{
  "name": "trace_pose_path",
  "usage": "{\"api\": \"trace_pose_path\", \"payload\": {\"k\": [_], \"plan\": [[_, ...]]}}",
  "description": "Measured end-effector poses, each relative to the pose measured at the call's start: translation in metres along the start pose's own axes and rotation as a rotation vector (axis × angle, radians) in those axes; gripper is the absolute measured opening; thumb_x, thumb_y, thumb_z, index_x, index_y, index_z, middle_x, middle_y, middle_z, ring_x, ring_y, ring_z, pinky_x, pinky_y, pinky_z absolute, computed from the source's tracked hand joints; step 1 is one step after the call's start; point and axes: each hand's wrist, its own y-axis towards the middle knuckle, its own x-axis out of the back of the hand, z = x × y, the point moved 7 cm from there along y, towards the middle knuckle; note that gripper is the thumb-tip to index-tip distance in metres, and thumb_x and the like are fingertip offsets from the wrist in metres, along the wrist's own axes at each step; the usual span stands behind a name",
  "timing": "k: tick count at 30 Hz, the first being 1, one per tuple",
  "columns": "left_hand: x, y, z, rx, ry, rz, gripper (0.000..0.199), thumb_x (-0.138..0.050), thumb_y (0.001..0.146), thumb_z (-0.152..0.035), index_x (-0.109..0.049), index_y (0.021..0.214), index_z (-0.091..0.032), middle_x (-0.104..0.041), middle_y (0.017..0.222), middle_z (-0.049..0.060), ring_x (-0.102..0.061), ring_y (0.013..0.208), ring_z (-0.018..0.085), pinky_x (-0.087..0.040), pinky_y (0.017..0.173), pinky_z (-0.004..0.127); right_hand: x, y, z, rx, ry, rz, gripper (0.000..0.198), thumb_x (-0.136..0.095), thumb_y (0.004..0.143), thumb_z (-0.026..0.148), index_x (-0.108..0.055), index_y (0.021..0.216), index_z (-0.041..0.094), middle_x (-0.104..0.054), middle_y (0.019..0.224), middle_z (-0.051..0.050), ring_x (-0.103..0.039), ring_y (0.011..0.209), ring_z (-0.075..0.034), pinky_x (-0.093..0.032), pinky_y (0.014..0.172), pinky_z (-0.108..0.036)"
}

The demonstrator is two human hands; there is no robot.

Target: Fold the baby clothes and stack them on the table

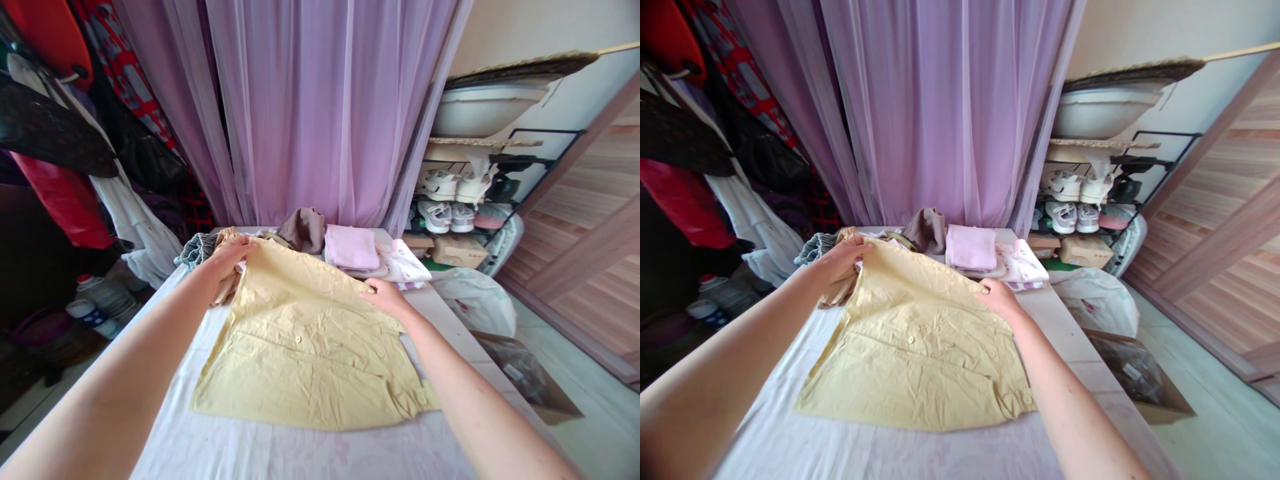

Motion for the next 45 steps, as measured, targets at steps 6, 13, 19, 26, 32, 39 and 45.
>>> {"api": "trace_pose_path", "payload": {"k": [6, 13, 19, 26, 32, 39, 45], "plan": [[0.004, -0.064, -0.004, 0.049, -0.081, 0.158, 0.039, -0.071, 0.069, -0.051, -0.061, 0.090, -0.020, -0.068, 0.079, 0.001, -0.067, 0.074, 0.018, -0.055, 0.066, 0.030, 0.003, -0.025, 0.003, 0.098, -0.266, -0.068, 0.016, -0.059, 0.077, 0.023, -0.069, 0.090, 0.023, -0.072, 0.090, -0.002, -0.061, 0.082, -0.018, -0.040, 0.068, -0.025], [0.001, -0.123, 0.028, -0.043, 0.180, 0.278, 0.032, -0.068, 0.069, -0.044, -0.070, 0.091, -0.021, -0.074, 0.099, 0.006, -0.067, 0.096, 0.021, -0.052, 0.088, 0.031, -0.017, -0.063, 0.011, 0.250, -0.555, -0.065, 0.030, -0.052, 0.078, 0.005, -0.069, 0.096, 0.021, -0.068, 0.100, -0.007, -0.057, 0.099, -0.020, -0.041, 0.085, -0.028], [-0.014, -0.155, 0.055, -0.033, 0.385, 0.406, 0.027, -0.057, 0.073, -0.031, -0.076, 0.090, -0.024, -0.077, 0.100, 0.002, -0.068, 0.099, 0.021, -0.050, 0.096, 0.032, -0.029, -0.084, 0.012, 0.303, -0.568, -0.008, 0.029, -0.051, 0.080, 0.003, -0.070, 0.094, 0.020, -0.069, 0.102, -0.007, -0.057, 0.098, -0.020, -0.040, 0.086, -0.028], [-0.029, -0.164, 0.059, -0.160, 0.544, 0.437, 0.036, -0.048, 0.064, -0.010, -0.076, 0.080, -0.025, -0.077, 0.101, -0.001, -0.069, 0.099, 0.017, -0.050, 0.093, 0.028, -0.035, -0.086, 0.009, 0.284, -0.577, -0.015, 0.031, -0.050, 0.083, 0.005, -0.073, 0.093, 0.022, -0.071, 0.103, -0.008, -0.059, 0.097, -0.021, -0.042, 0.085, -0.030], [-0.010, -0.168, 0.069, 0.006, 0.769, 0.401, 0.037, -0.046, 0.067, -0.008, -0.075, 0.079, -0.029, -0.077, 0.088, -0.004, -0.070, 0.087, 0.017, -0.049, 0.081, 0.024, -0.038, -0.083, -0.002, 0.238, -0.563, -0.038, 0.037, -0.049, 0.080, 0.005, -0.076, 0.095, 0.026, -0.073, 0.108, -0.005, -0.061, 0.098, -0.020, -0.043, 0.084, -0.030], [0.008, -0.148, 0.078, 0.210, 0.827, 0.113, 0.029, -0.053, 0.085, -0.040, -0.072, 0.095, -0.022, -0.075, 0.089, 0.007, -0.070, 0.081, 0.022, -0.048, 0.069, 0.028, -0.041, -0.099, 0.017, 0.289, -0.440, -0.185, 0.035, -0.045, 0.088, 0.014, -0.074, 0.104, 0.023, -0.072, 0.113, -0.007, -0.062, 0.105, -0.023, -0.044, 0.094, -0.037], [-0.001, -0.133, 0.085, 0.298, 0.806, 0.000, 0.050, -0.058, 0.081, -0.051, -0.064, 0.118, -0.018, -0.073, 0.102, 0.012, -0.069, 0.089, 0.026, -0.050, 0.073, 0.031, -0.066, -0.112, 0.037, 0.405, -0.362, -0.170, 0.033, -0.046, 0.092, 0.025, -0.072, 0.111, 0.023, -0.070, 0.121, -0.008, -0.059, 0.117, -0.023, -0.040, 0.105, -0.042]]}}
